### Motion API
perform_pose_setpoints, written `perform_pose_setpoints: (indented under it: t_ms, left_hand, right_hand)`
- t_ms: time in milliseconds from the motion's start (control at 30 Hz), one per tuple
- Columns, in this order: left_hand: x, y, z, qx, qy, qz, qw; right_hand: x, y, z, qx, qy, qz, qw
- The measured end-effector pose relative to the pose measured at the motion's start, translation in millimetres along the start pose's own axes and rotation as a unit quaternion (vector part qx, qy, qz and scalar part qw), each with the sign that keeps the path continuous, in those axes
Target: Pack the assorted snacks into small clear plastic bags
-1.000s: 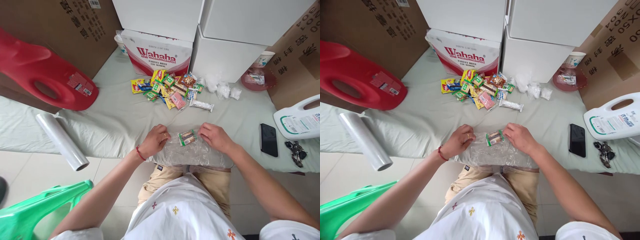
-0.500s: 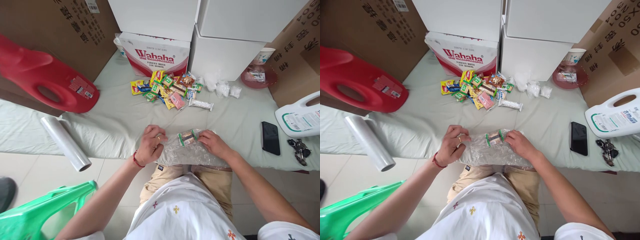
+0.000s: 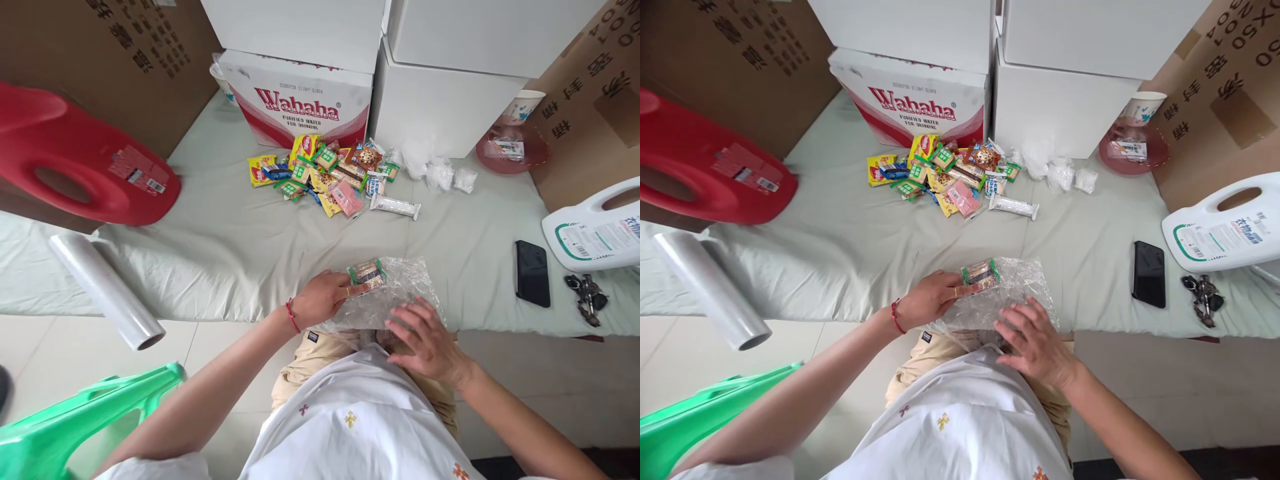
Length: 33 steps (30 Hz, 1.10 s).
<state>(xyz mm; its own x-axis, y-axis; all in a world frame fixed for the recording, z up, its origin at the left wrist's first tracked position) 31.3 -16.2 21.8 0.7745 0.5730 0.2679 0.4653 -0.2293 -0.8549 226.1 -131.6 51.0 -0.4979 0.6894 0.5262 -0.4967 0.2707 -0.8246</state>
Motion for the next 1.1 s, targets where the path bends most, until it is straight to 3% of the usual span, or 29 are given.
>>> perform_pose_setpoints:
  t_ms: [67,200,300,433,567,700,800,900,967,1000,1067,1100]
  left_hand:
    - [-0.2,0.4,1.7,-0.004,-0.005,0.001,1.0]
    - [1.1,0.8,3.5,-0.004,-0.017,0.018,1.0]
    - [2.2,-0.7,2.6,-0.003,-0.021,0.031,0.999]
    - [6.7,-4.9,0.5,-0.003,-0.031,0.025,0.999]
    - [15.4,-9.2,-2.3,-0.033,-0.038,0.011,0.999]
    - [14.5,-15.7,6.0,-0.144,-0.078,-0.004,0.987]
    - [-4.2,-25.0,27.8,-0.268,-0.206,-0.074,0.938]
    - [-37.0,-41.2,40.3,-0.276,-0.327,-0.247,0.869]
    - [-51.0,-51.0,24.2,-0.199,-0.313,-0.348,0.861]
    - [-52.3,-52.6,10.3,-0.151,-0.282,-0.376,0.87]
    - [-45.9,-45.5,-13.3,-0.068,-0.239,-0.38,0.891]
    - [-42.4,-41.0,-17.2,-0.029,-0.249,-0.38,0.89]
  right_hand:
    - [-13.7,12.4,10.3,-0.028,-0.002,0.012,1.0]
    - [-5.8,10.0,9.1,-0.01,0.029,-0.052,0.998]
    - [29.7,-6.5,2.4,0.085,0.054,-0.075,0.992]
    - [88.7,-14.4,-20.9,0.212,0.131,-0.05,0.967]
    - [125.7,13.0,-66.2,0.197,0.267,-0.019,0.943]
    - [136.4,58.7,-87.6,0.099,0.31,0.109,0.939]
    - [135.8,74.1,-86.5,-0.005,0.299,0.176,0.938]
    - [135.4,75.0,-80.5,-0.073,0.293,0.195,0.933]
    - [136.4,74.6,-76.4,-0.095,0.287,0.2,0.932]
    - [137.1,74.5,-75.0,-0.101,0.284,0.201,0.932]
    - [137.9,74.8,-74.1,-0.106,0.283,0.2,0.932]
    - [138.0,75.0,-74.6,-0.102,0.284,0.198,0.932]
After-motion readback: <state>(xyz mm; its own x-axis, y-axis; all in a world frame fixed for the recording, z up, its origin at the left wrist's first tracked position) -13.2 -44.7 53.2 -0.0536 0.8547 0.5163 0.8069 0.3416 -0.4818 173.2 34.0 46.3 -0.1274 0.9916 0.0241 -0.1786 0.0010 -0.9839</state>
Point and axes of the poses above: each hand's wrist, its own x-axis towards the middle knuckle, its own y-axis out of the palm, z = x × y, the point moved 7 cm from there along x, towards the middle knuckle, and after that the axes turned 12 degrees about -z, right-handed, at the moved point
